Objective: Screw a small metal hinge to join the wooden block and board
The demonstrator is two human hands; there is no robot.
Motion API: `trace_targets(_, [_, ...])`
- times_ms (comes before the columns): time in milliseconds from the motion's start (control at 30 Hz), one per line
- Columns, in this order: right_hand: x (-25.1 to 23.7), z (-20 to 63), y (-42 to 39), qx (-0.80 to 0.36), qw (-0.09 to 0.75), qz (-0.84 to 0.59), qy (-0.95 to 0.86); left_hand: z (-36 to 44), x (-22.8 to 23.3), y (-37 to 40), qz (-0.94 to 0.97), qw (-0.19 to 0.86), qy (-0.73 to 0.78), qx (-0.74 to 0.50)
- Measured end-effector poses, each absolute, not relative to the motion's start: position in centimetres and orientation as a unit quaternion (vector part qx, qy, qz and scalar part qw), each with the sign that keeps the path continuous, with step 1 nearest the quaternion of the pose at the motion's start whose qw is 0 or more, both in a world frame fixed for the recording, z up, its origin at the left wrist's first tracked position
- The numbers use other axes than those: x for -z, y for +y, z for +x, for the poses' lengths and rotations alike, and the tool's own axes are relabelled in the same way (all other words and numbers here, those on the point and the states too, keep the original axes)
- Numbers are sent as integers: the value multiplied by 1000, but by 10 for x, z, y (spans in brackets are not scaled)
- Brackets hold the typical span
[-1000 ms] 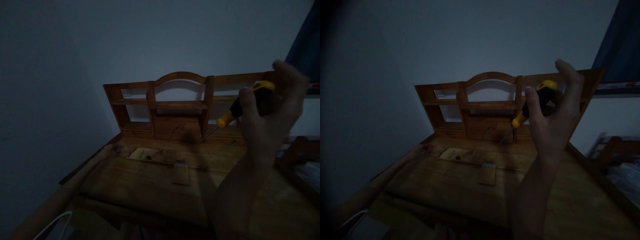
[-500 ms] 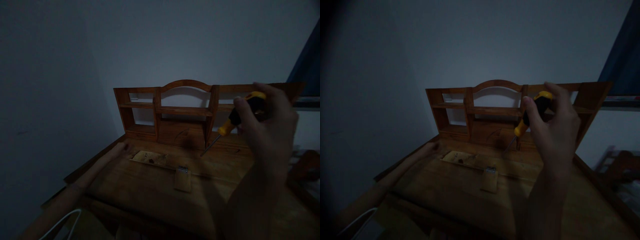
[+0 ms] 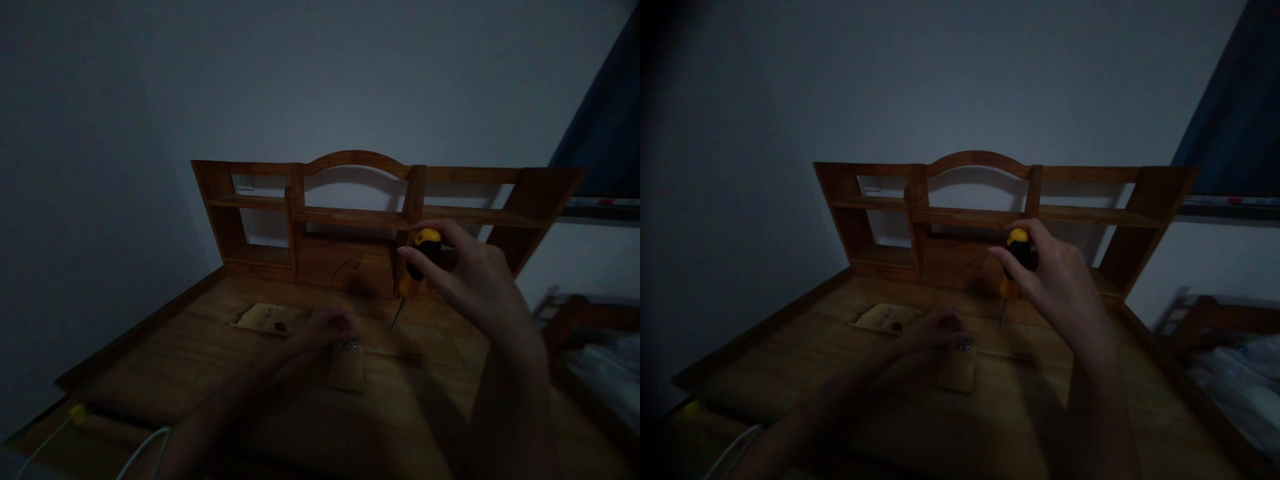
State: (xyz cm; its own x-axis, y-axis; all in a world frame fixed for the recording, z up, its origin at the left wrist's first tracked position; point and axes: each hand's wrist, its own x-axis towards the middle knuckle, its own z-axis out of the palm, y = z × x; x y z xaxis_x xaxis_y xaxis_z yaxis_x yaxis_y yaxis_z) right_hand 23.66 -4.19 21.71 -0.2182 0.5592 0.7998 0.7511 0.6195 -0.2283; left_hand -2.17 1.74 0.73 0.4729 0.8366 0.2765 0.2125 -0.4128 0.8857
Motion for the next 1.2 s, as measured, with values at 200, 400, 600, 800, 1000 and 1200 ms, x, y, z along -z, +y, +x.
trace_targets(200, [-218, 241, -31, 162, 460, -439, -755, -18, -2, 8, 752, 344, 358, -434])
trace_targets(400, [-217, 238, -34, 183, 467, -417, -758, -16, 13, 4, 794, 248, 358, -424])
trace_targets(600, [-215, 232, -33, 172, 458, -410, -770, -17, 24, 7, 810, 237, 316, -435])
trace_targets(800, [-216, 229, -32, 153, 434, -418, -783, -15, 25, 4, 823, 225, 314, -416])
trace_targets(1000, [-215, 230, -33, 138, 435, -413, -788, -16, 20, 3, 842, 209, 323, -379])
trace_targets(1200, [-218, 233, -36, 95, 412, -408, -809, -14, 19, -2, 843, 196, 335, -373])
